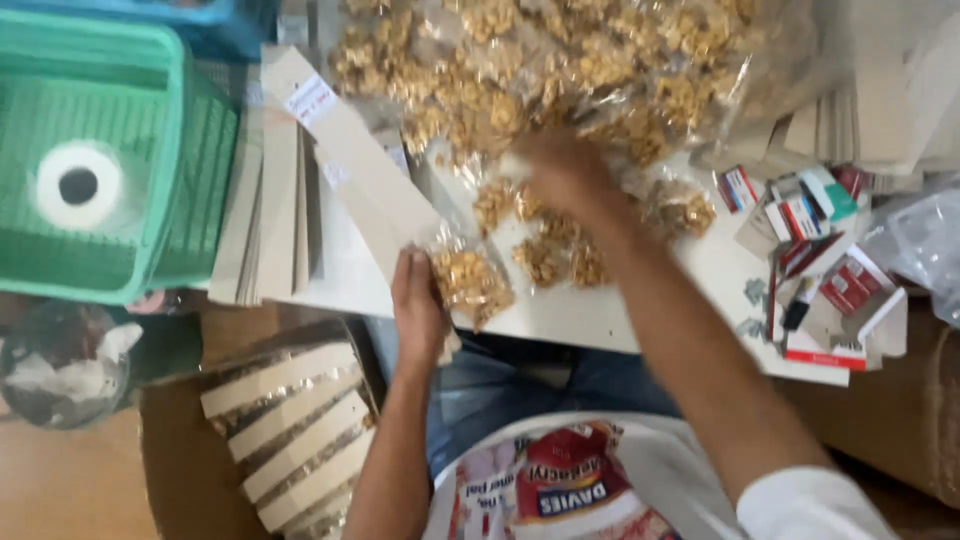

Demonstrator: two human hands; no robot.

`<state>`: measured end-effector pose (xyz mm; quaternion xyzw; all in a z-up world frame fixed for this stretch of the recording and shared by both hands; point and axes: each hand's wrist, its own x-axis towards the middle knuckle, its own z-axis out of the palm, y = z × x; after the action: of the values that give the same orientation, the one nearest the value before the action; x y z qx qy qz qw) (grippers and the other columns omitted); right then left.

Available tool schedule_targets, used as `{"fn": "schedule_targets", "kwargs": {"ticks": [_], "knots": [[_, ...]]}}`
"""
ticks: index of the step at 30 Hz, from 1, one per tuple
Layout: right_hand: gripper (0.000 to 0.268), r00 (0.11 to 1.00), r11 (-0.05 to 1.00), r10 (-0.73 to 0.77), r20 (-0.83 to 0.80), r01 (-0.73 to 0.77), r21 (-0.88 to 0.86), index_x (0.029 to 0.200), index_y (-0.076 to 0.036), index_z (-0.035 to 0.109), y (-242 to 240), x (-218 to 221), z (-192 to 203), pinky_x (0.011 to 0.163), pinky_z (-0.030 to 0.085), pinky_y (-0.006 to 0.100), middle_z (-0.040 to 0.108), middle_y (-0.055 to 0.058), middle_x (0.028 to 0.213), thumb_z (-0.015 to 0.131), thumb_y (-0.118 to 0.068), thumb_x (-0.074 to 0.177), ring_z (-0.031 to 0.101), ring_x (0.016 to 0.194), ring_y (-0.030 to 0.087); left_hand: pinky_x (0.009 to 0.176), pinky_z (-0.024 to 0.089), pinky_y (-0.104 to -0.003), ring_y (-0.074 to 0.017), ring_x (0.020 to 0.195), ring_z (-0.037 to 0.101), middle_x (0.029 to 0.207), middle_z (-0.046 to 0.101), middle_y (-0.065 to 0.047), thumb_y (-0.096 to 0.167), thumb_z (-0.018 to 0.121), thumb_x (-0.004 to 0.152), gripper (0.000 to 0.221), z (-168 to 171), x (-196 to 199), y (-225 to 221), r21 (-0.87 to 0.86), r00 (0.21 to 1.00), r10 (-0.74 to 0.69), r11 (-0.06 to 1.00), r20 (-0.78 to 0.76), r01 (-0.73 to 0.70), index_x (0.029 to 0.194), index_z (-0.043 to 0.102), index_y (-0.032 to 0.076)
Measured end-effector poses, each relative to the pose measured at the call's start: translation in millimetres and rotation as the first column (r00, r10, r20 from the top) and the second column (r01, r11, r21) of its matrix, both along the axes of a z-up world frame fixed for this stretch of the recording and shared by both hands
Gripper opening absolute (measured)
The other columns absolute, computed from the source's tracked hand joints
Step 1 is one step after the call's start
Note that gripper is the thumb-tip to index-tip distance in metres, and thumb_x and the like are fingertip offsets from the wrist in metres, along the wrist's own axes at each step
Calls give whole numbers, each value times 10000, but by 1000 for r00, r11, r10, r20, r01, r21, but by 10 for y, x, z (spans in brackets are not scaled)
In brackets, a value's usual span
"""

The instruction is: Stapling small plastic bags of nuts onto cardboard display strips for retail packaging.

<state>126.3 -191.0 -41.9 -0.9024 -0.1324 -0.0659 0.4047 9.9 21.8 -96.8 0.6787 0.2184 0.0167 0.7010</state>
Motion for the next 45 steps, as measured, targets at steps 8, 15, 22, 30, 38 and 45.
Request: {"fn": "schedule_targets", "kwargs": {"ticks": [8,15,22,30,38,45], "knots": [[251,941,902,330,-76,-290,320,1117,-11,718,-59,-183,532,925,505,496,710,182,984,788,-128,907,660,973,359,1006,516,-475,-273,1201,613,1337,587,-176,248,623,1019,553,-321,119,-51,-463,992,40,882,-119,-91,1478,448,-6],[394,883,891,377,-281,-429,-151,1211,-113,668,310,-64,160,949,518,551,752,149,1077,784,-280,874,696,1060,422,974,531,-491,-318,1223,620,1403,577,-174,590,443,1021,696,237,113,-124,-604,987,-81,797,-136,-18,1503,489,90],[304,963,992,127,-237,-120,43,1140,-172,693,563,-159,107,822,568,408,746,60,914,793,-367,930,747,869,272,693,573,-305,-106,726,653,804,693,-46,239,634,1023,206,237,69,-144,-339,1000,-22,941,8,23,989,720,55],[637,859,652,-63,-509,421,630,936,-66,686,979,-368,304,795,476,409,659,78,868,596,-696,907,635,844,239,602,423,-240,-64,576,478,521,468,24,269,593,1069,375,395,-86,-251,109,981,-120,989,150,104,728,623,116],[442,947,911,-201,-248,274,308,931,-154,651,450,-273,-20,707,437,398,596,37,796,683,-593,900,572,743,216,704,445,-290,-75,755,489,667,614,0,198,614,1051,270,109,-3,-133,212,967,-186,966,173,148,835,722,76],[371,918,903,-210,336,314,-294,1062,-142,711,-265,6,-317,822,558,444,647,79,966,879,-188,734,690,927,335,1205,283,-542,-409,1454,394,1545,419,-280,271,569,1028,624,446,78,-162,-363,978,97,918,-183,-159,1534,381,-41]]}}
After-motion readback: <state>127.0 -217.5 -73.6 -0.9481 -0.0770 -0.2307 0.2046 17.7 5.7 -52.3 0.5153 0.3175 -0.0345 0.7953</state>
